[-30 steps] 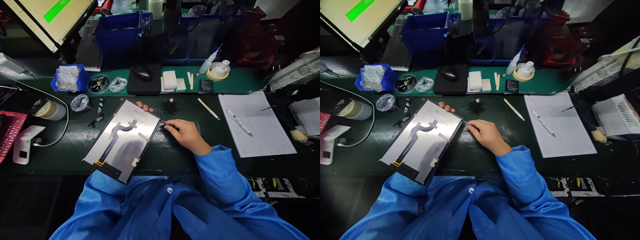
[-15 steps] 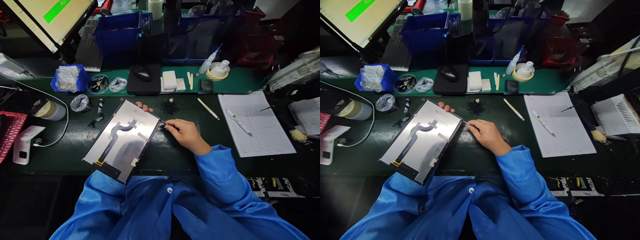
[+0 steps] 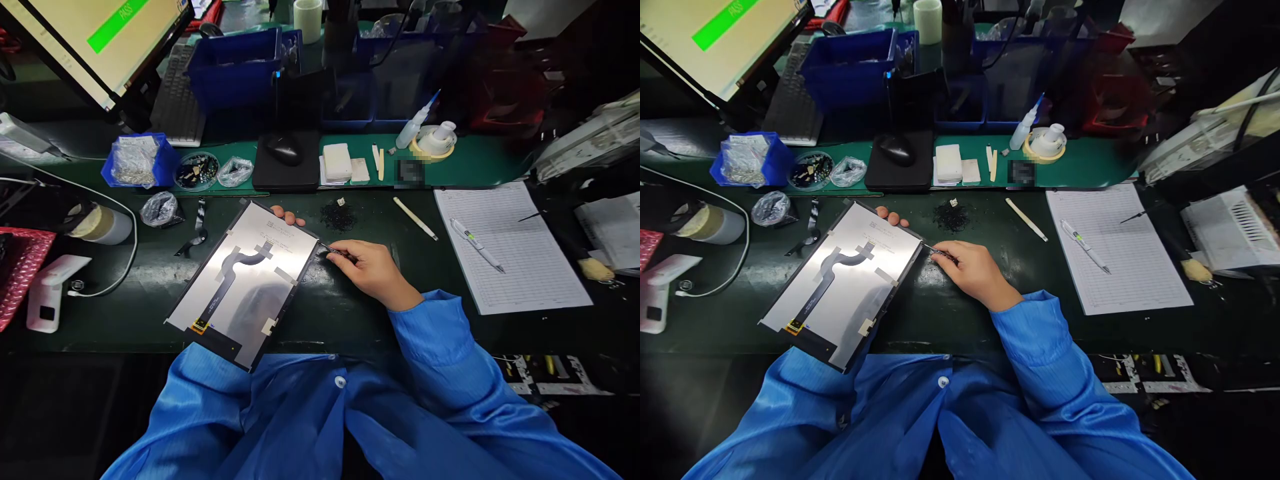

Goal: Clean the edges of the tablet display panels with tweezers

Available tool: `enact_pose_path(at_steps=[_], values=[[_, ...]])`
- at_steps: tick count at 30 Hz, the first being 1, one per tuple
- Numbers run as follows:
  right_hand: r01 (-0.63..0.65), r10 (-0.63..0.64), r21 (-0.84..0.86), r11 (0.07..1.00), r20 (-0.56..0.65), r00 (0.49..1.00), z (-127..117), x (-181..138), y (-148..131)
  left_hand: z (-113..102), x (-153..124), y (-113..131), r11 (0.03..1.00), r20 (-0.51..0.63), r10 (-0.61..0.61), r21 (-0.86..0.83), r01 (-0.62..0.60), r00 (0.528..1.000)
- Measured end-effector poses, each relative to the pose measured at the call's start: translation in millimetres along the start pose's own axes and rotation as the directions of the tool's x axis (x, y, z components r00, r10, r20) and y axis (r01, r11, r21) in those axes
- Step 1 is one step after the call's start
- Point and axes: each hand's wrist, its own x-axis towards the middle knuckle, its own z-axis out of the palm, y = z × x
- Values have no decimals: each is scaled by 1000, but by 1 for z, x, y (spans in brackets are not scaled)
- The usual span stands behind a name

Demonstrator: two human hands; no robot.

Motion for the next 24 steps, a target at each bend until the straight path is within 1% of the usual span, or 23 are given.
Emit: enact_pose_path(at_steps=[2,3,6,9,12,15,18,21,24], values=[[28,-27,-30,999,15,1000,-2,1,-1,1,0,0,999,-19,33,21,-33,999],[34,-33,-40,999,28,999,-3,1,-1,1,1,1,999,-31,30,20,-29,999],[48,-44,-61,997,69,997,-4,1,0,5,1,4,999,-83,-41,-29,39,996],[65,-59,-64,996,99,993,-5,0,0,14,-1,10,992,-80,-122,-53,118,989],[71,-66,-33,997,122,990,-7,1,0,22,-3,16,986,-60,-166,-36,164,984],[55,-54,-1,998,158,986,-8,1,0,25,-4,19,981,-86,-193,13,195,977],[46,-48,15,999,148,988,-7,-1,-1,26,-4,19,988,-98,-140,58,146,985],[118,-118,-4,993,64,991,-6,-2,-1,29,-4,18,991,-84,-83,99,91,993],[192,-193,-35,981,-3,981,-4,-2,-2,33,-4,16,991,-67,15,133,-6,998]])
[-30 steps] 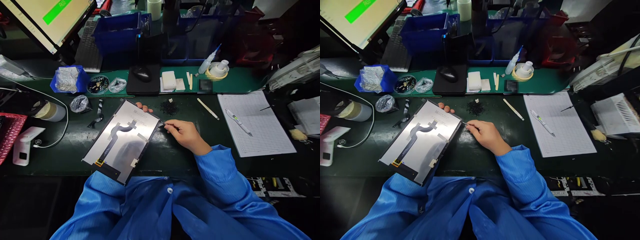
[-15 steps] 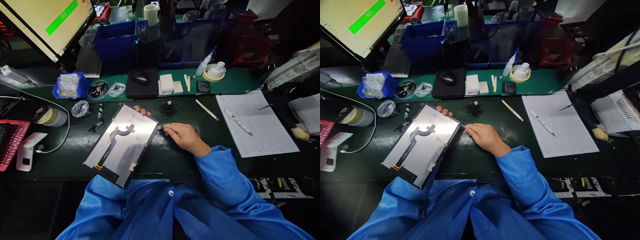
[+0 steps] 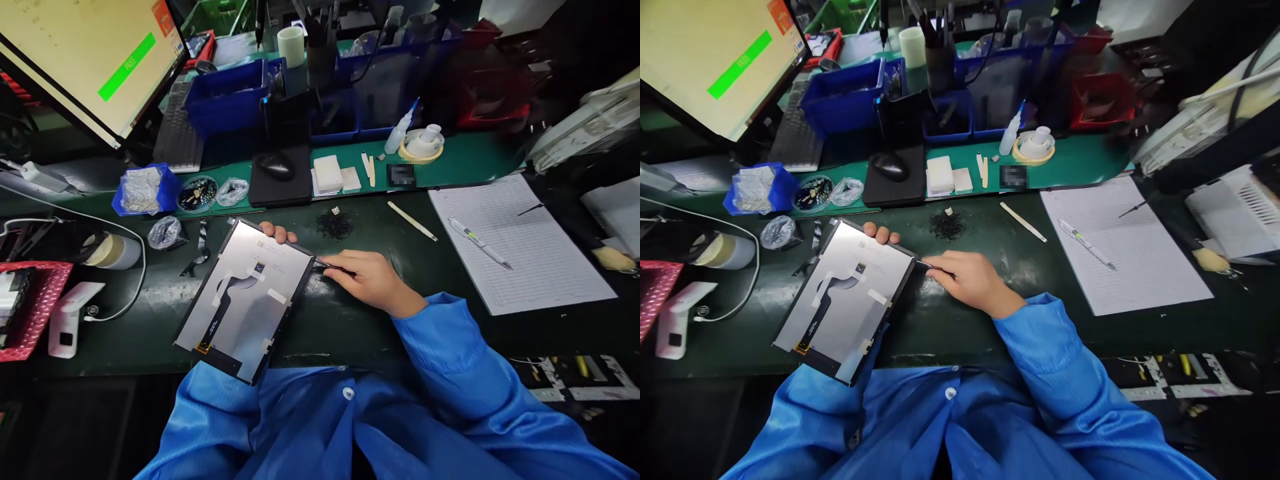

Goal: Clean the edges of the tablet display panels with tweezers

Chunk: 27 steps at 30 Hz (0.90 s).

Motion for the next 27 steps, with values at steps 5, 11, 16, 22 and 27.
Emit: enact_pose_path(at_steps=[5,11,16,22,27], values=[[128,-131,-27,991,-116,985,1,1,0,3,1,0,995,-32,102,3,-102,994],[208,-218,-72,975,-202,955,3,2,-2,-4,2,-1,987,33,77,-146,-71,997],[132,-131,-12,991,-207,970,3,1,-6,1,3,0,990,-21,123,-67,-124,992],[20,-1,123,992,-148,989,5,-2,-13,3,2,2,986,-32,163,42,-161,986],[-51,68,219,974,-73,995,3,-2,-14,-2,1,2,984,42,166,56,-168,985]])
